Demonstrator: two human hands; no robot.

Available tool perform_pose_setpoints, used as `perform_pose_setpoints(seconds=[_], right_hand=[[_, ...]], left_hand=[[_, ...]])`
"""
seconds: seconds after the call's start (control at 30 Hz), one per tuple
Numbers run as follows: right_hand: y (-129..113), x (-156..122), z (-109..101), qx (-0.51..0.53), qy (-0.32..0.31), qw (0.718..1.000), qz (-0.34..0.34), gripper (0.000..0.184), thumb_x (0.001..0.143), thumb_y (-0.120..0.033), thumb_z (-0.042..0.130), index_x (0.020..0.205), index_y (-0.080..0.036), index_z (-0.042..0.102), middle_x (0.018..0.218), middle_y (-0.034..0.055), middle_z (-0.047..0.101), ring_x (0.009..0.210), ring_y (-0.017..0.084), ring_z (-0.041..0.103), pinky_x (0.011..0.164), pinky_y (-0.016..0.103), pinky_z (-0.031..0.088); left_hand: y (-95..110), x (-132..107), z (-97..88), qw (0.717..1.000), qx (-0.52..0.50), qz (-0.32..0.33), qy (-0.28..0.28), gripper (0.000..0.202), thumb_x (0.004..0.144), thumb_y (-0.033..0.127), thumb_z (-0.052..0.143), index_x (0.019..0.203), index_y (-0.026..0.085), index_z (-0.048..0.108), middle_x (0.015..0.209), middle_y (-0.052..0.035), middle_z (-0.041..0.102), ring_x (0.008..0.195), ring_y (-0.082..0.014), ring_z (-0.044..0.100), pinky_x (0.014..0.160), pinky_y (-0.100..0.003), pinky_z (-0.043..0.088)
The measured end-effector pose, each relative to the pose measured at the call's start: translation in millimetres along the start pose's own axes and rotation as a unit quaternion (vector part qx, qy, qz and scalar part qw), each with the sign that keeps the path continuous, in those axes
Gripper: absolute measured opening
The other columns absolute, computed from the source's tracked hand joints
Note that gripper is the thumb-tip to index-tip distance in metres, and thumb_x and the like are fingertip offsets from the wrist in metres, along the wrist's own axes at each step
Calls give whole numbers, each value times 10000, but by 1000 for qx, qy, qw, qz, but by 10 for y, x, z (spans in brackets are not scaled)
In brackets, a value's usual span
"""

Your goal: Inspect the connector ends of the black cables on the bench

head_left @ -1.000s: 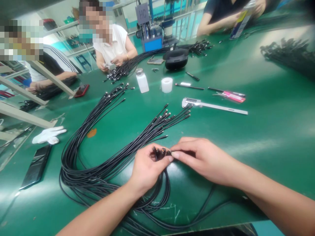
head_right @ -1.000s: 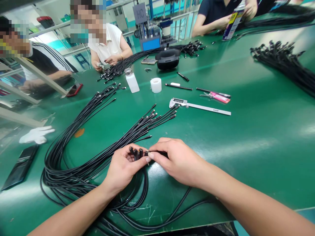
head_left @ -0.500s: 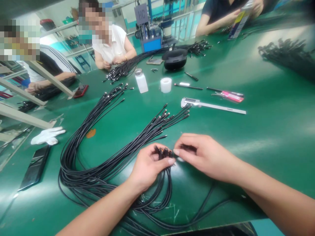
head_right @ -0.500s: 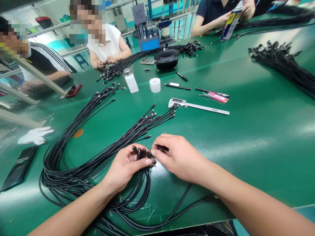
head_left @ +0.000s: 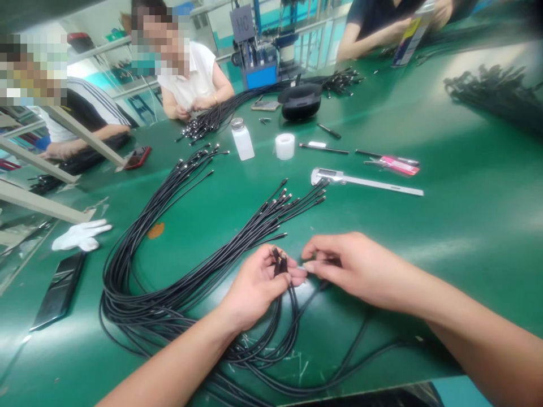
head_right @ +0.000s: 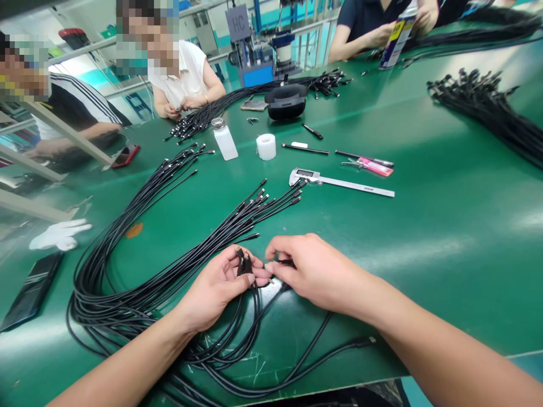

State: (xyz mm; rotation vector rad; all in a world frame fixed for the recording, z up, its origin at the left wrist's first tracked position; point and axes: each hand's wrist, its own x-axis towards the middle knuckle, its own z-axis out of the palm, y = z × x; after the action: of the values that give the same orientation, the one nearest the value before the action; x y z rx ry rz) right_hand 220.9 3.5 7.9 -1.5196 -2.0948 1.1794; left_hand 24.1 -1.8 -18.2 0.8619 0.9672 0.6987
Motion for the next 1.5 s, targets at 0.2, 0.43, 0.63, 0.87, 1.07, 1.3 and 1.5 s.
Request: perform_pose_setpoints(seconds=[0.2, 0.43, 0.63, 0.87, 1.07, 1.3, 1.5], right_hand=[[73, -8, -49, -101, -99, 990, -20, 213, 843, -250, 533, 724, -195, 701, 649, 9, 647, 574, 102, 503, 564, 220, 319], [48, -93, 1, -77, -181, 978, -63, 190, 722, -78, 557, 642, -179, 696, 533, -27, 578, 470, 69, 436, 485, 195, 274], [17, -131, -14, -91, -246, 960, -94, 188, 684, -48, 535, 633, -177, 661, 526, -41, 538, 471, 61, 374, 489, 185, 256], [39, -79, -22, -88, -180, 977, -71, 94, 773, -207, 624, 865, -191, 635, 768, 2, 617, 649, 106, 481, 564, 199, 311], [5, -25, -83, 3, -130, 988, -79, 287, 955, -349, 456, 1081, -211, 675, 1057, 46, 660, 960, 161, 582, 849, 267, 427], [-66, -4, -39, 63, -43, 993, -93, 314, 975, -317, 424, 969, -209, 719, 969, 24, 678, 900, 125, 596, 828, 240, 440], [-85, -16, -1, 53, -37, 994, -82, 309, 970, -304, 434, 896, -195, 713, 888, 15, 664, 813, 108, 584, 763, 222, 426]], left_hand=[[22, 17, -24, 1000, -7, -13, -5, 300, 756, 208, 730, 963, 103, 540, 876, -50, 623, 795, -151, 692, 772, -274, 563], [35, 25, -57, 999, -45, -23, 4, 299, 762, 229, 733, 933, 125, 512, 799, -27, 629, 665, -106, 645, 656, -232, 525], [24, 23, -63, 998, -52, -26, -7, 301, 765, 243, 736, 928, 124, 513, 788, -26, 628, 640, -101, 629, 616, -226, 514], [24, 28, -64, 998, -55, -26, 1, 317, 743, 248, 757, 922, 121, 529, 790, -26, 640, 621, -96, 626, 617, -229, 515], [48, 15, -38, 999, -30, -9, 20, 361, 723, 258, 778, 977, 115, 566, 742, -32, 652, 628, -105, 636, 640, -235, 526], [21, -27, 6, 996, 27, 38, 73, 308, 662, 240, 815, 845, 97, 614, 724, -11, 634, 628, -79, 605, 646, -208, 516], [18, -37, 24, 992, 68, 46, 96, 305, 658, 264, 812, 802, 112, 590, 710, -5, 640, 646, -87, 603, 658, -216, 516]])
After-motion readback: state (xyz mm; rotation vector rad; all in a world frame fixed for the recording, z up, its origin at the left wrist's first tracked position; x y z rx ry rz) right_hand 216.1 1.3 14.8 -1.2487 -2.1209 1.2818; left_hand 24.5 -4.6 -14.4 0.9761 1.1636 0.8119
